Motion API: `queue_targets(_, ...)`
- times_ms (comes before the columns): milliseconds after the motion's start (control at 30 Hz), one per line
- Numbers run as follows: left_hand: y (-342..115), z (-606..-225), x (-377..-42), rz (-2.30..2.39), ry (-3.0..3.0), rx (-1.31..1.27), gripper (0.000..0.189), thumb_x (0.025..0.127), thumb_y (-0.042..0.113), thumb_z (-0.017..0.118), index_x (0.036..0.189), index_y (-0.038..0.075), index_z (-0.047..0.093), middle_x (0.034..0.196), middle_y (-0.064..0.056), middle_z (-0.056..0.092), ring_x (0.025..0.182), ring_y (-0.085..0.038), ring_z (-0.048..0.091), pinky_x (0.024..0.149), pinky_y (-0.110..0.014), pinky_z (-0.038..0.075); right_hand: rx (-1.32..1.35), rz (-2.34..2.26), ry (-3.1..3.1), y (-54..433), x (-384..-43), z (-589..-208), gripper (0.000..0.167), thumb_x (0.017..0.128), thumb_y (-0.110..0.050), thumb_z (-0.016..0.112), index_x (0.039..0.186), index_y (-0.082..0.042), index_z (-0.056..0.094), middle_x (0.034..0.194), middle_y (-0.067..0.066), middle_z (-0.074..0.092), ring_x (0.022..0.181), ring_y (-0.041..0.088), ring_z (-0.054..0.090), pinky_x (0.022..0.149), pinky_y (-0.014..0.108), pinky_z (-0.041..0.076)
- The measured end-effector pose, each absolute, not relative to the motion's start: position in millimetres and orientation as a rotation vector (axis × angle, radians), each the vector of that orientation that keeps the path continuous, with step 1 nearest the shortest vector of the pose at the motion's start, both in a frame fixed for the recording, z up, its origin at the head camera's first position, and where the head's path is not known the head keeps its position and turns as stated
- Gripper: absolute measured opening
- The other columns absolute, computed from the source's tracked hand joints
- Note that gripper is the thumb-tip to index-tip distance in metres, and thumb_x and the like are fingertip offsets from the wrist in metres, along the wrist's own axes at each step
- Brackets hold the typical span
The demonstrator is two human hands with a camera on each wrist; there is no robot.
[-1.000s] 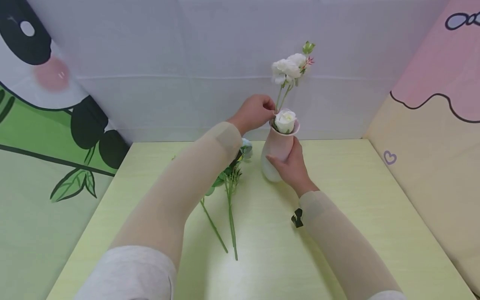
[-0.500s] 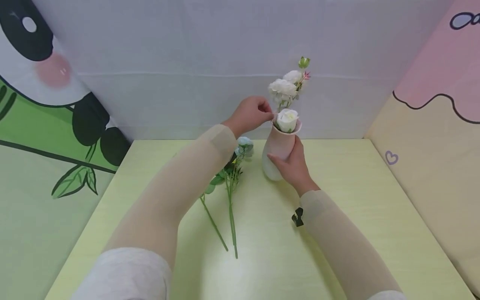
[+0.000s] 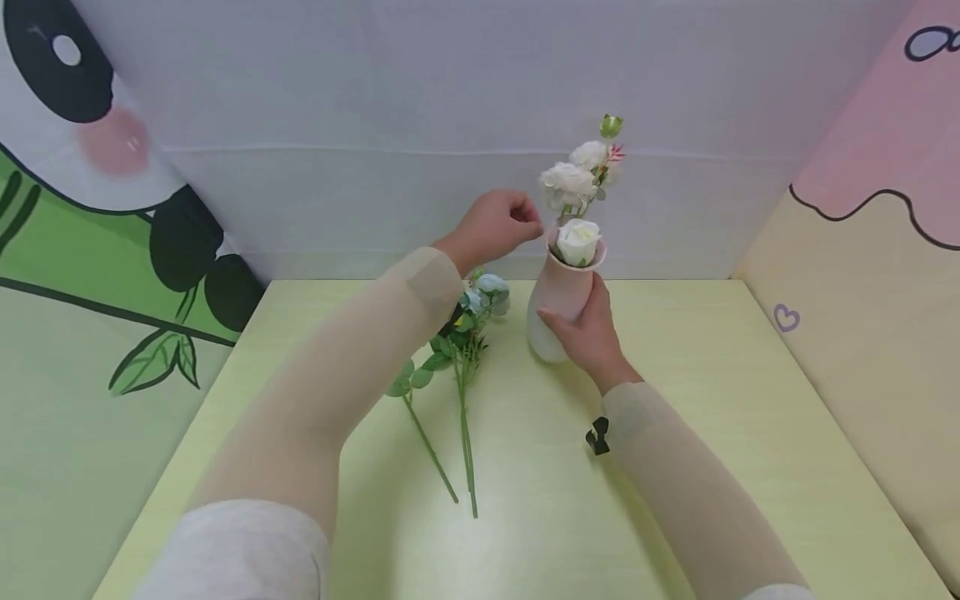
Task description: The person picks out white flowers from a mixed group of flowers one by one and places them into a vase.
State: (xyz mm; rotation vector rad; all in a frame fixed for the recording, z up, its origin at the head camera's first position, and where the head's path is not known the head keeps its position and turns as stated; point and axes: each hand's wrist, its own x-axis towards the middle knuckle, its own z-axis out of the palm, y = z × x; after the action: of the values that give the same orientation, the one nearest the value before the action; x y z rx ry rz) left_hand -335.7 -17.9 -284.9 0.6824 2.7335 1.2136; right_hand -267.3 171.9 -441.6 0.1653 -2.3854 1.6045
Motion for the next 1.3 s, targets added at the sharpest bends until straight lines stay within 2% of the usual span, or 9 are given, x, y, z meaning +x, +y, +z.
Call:
queue_targets(633, -35.0, -283.4, -298.4, 1.036, 2.666, 0.889, 0.008, 0.096, 0.018, 0.071, 0.092, 0.013, 0.068, 0.092, -0.002, 0.069, 0.086, -0.019, 0.061, 0.078, -0.034, 0.053, 0.181, 1.611, -2.350, 171.7, -269.9, -442.2, 0.094, 0.087, -0.024, 0.085, 0.156, -0.009, 0.024, 0.148, 0.013, 0.040, 0.130, 0.028, 0.048, 0.112, 0.051, 0.037)
queue_targets(1000, -66.9, -284.7, -284.6, 1.013, 2.689, 0.855, 0.006, 0.097, 0.018, 0.069, 0.093, 0.013, 0.069, 0.093, -0.002, 0.069, 0.087, -0.019, 0.061, 0.082, -0.035, 0.051, 0.184, 1.628, -2.331, 170.2, -269.1, -441.9, 0.092, 0.085, -0.023, 0.086, 0.154, -0.008, 0.027, 0.145, 0.011, 0.043, 0.128, 0.027, 0.050, 0.112, 0.049, 0.038)
queue_targets(1300, -93.1, -286.2, -276.6, 1.119, 2.710, 0.758, 0.008, 0.098, 0.023, 0.070, 0.098, 0.015, 0.068, 0.096, -0.003, 0.068, 0.086, -0.020, 0.061, 0.078, -0.036, 0.051, 0.165, 1.606, -2.362, 169.3, -268.8, -442.6, 0.095, 0.085, -0.023, 0.086, 0.156, -0.008, 0.025, 0.147, 0.014, 0.041, 0.129, 0.029, 0.049, 0.112, 0.051, 0.038)
